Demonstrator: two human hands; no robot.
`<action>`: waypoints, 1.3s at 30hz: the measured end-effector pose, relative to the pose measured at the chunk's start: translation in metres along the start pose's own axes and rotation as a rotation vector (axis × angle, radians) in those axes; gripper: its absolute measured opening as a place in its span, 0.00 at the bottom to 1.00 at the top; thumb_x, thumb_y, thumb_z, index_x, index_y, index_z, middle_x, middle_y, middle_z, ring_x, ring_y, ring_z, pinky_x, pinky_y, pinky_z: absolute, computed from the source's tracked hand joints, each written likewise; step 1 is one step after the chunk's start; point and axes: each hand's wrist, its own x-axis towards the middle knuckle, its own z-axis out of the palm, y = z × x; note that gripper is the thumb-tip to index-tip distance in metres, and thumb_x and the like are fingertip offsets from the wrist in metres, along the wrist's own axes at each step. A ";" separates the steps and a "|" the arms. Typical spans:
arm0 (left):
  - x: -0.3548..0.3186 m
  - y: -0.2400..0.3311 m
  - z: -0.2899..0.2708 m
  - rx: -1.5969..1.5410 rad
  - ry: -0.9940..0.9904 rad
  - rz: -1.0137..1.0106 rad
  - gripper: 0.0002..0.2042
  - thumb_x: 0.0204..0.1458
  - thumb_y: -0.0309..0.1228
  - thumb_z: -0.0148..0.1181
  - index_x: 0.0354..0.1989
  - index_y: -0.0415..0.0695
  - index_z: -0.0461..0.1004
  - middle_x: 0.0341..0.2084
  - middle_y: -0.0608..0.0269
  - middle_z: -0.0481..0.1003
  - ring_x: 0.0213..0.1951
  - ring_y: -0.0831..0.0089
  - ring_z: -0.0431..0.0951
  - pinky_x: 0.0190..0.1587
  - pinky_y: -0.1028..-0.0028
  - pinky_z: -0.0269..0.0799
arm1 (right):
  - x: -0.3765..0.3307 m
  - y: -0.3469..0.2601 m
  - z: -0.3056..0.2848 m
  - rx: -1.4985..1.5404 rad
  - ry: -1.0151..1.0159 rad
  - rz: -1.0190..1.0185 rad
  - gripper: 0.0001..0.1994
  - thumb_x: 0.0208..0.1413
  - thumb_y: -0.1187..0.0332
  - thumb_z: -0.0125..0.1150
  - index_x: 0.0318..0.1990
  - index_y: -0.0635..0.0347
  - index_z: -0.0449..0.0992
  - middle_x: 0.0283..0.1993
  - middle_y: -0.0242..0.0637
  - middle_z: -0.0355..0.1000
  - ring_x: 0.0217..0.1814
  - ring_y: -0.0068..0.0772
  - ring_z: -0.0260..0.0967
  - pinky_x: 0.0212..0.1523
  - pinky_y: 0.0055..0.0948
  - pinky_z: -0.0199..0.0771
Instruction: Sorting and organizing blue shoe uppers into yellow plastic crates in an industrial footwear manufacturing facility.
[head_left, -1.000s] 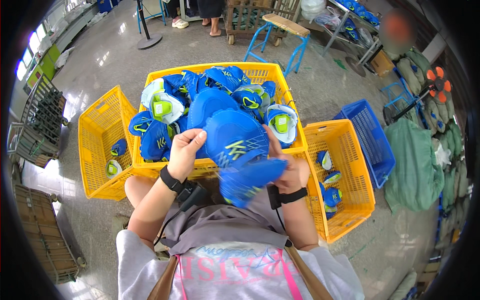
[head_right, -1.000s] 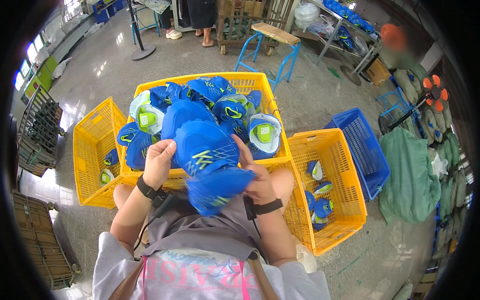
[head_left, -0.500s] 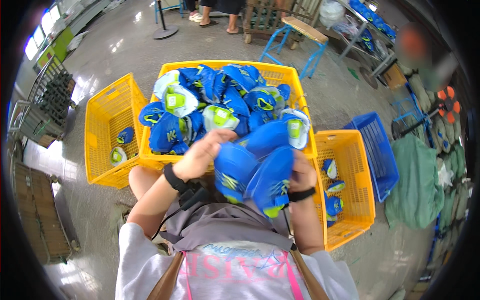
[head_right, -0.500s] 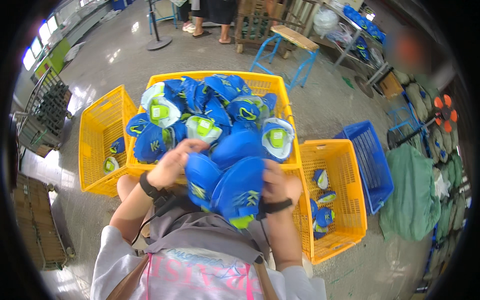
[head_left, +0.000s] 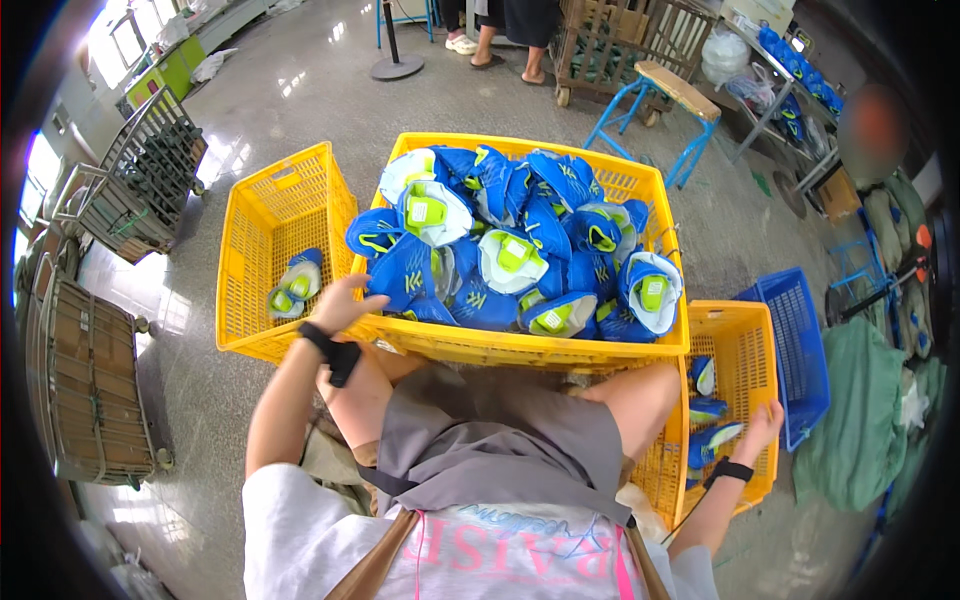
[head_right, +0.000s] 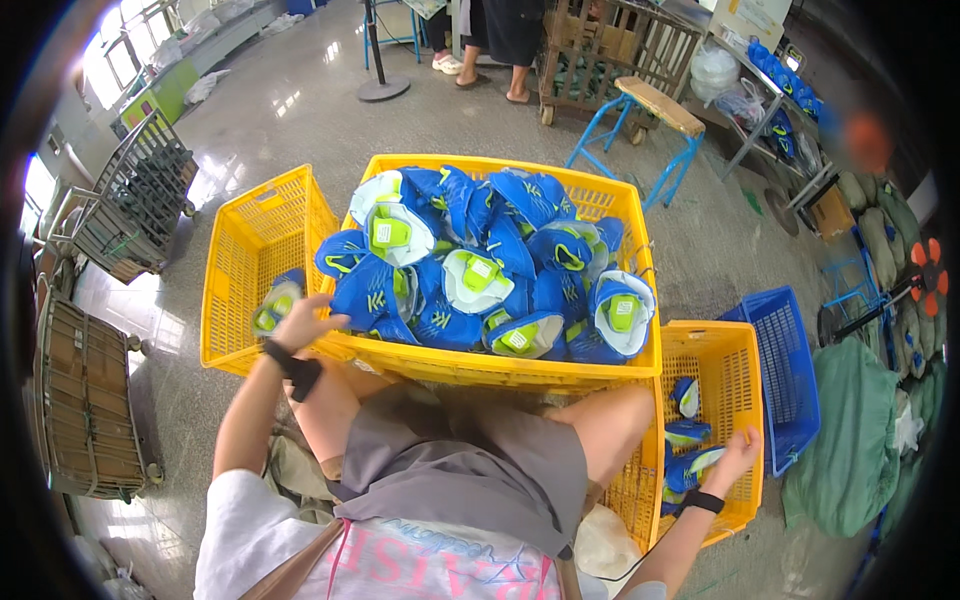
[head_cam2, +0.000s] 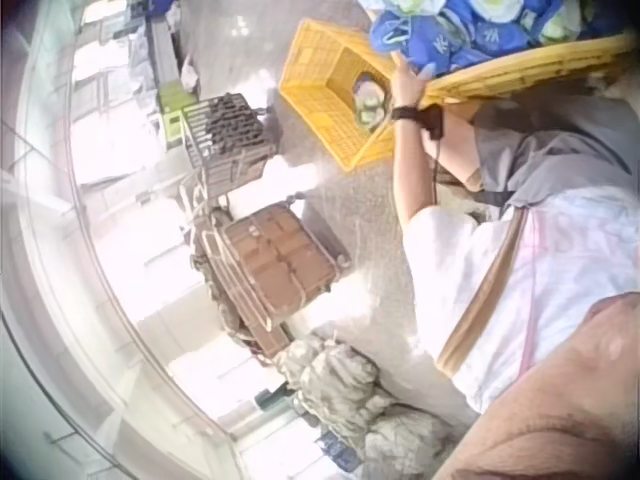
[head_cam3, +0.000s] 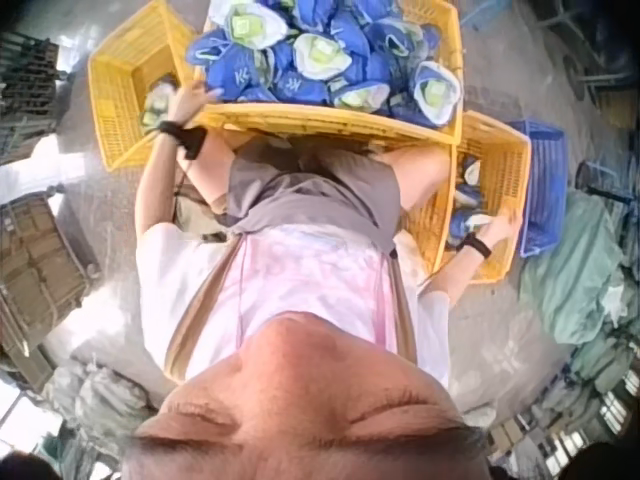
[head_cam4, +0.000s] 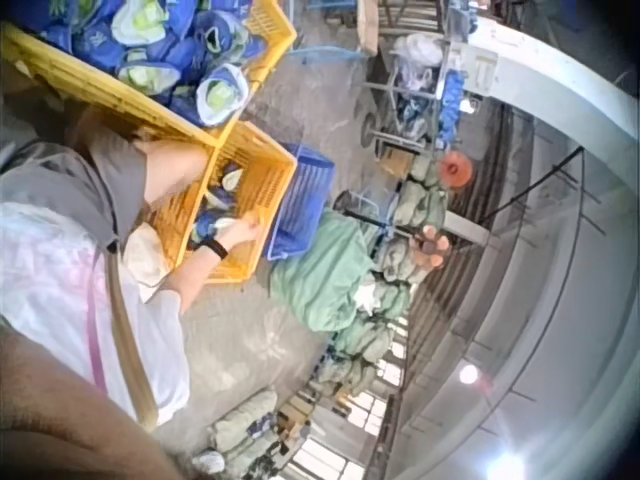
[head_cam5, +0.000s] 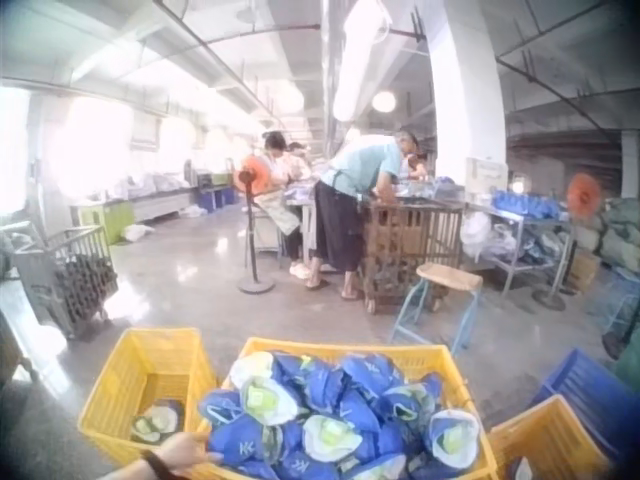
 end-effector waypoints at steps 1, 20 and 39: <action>0.010 0.016 0.019 0.163 -0.036 -0.103 0.16 0.41 0.38 0.63 0.31 0.39 0.71 0.24 0.48 0.74 0.31 0.52 0.75 0.35 0.62 0.70 | -0.016 -0.021 0.025 -0.027 -0.119 -0.047 0.18 0.48 0.76 0.55 0.49 0.66 0.65 0.47 0.41 0.66 0.48 0.31 0.64 0.47 0.28 0.64; 0.113 -0.043 0.027 -0.078 0.026 -0.222 0.23 0.38 0.40 0.66 0.42 0.41 0.70 0.47 0.44 0.66 0.51 0.52 0.66 0.53 0.65 0.62 | -0.219 -0.180 0.200 0.635 -1.062 0.382 0.18 0.48 0.75 0.60 0.48 0.69 0.68 0.45 0.36 0.71 0.45 0.26 0.66 0.50 0.26 0.64; -0.014 0.074 0.048 -1.266 -0.114 -0.031 0.10 0.43 0.15 0.58 0.34 0.43 0.72 0.32 0.67 0.72 0.35 0.78 0.71 0.38 0.79 0.68 | -0.083 -0.100 0.103 0.708 -0.483 0.370 0.14 0.53 0.67 0.57 0.45 0.62 0.69 0.43 0.35 0.70 0.43 0.30 0.67 0.47 0.30 0.69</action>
